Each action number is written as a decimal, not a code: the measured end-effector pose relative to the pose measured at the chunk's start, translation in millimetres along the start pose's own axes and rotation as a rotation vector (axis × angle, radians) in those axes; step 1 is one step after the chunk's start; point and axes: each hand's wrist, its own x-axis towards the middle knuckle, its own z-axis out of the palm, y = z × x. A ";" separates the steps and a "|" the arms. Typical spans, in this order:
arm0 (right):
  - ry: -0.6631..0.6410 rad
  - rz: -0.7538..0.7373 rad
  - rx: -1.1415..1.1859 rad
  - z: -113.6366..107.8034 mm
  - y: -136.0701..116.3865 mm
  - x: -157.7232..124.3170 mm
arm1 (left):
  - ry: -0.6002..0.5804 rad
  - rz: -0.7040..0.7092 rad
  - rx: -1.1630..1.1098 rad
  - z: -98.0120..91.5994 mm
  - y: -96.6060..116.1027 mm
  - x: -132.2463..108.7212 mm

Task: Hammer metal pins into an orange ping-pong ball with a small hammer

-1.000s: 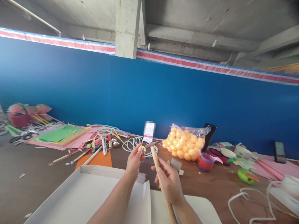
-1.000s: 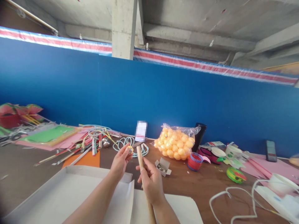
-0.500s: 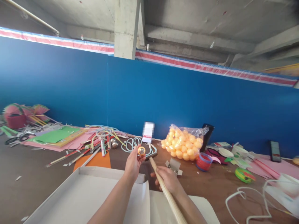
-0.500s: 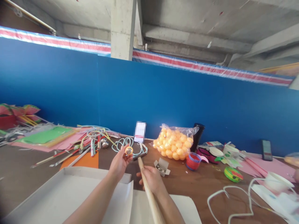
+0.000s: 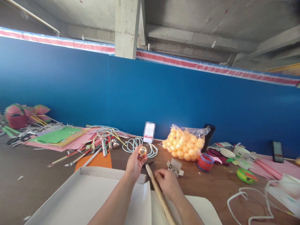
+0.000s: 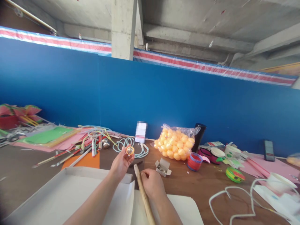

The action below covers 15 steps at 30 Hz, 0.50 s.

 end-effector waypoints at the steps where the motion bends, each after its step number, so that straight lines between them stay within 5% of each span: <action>1: 0.036 -0.008 -0.013 -2.8 1.0 0.9 | -0.004 -0.001 0.003 -0.2 -0.3 0.0; 9: 0.325 0.116 -0.048 -49.4 15.5 14.7 | 0.006 -0.032 0.150 -2.1 -3.7 0.5; 15: 0.357 0.220 -0.221 -68.4 28.0 15.9 | 0.068 -0.025 0.224 -4.3 -5.3 0.2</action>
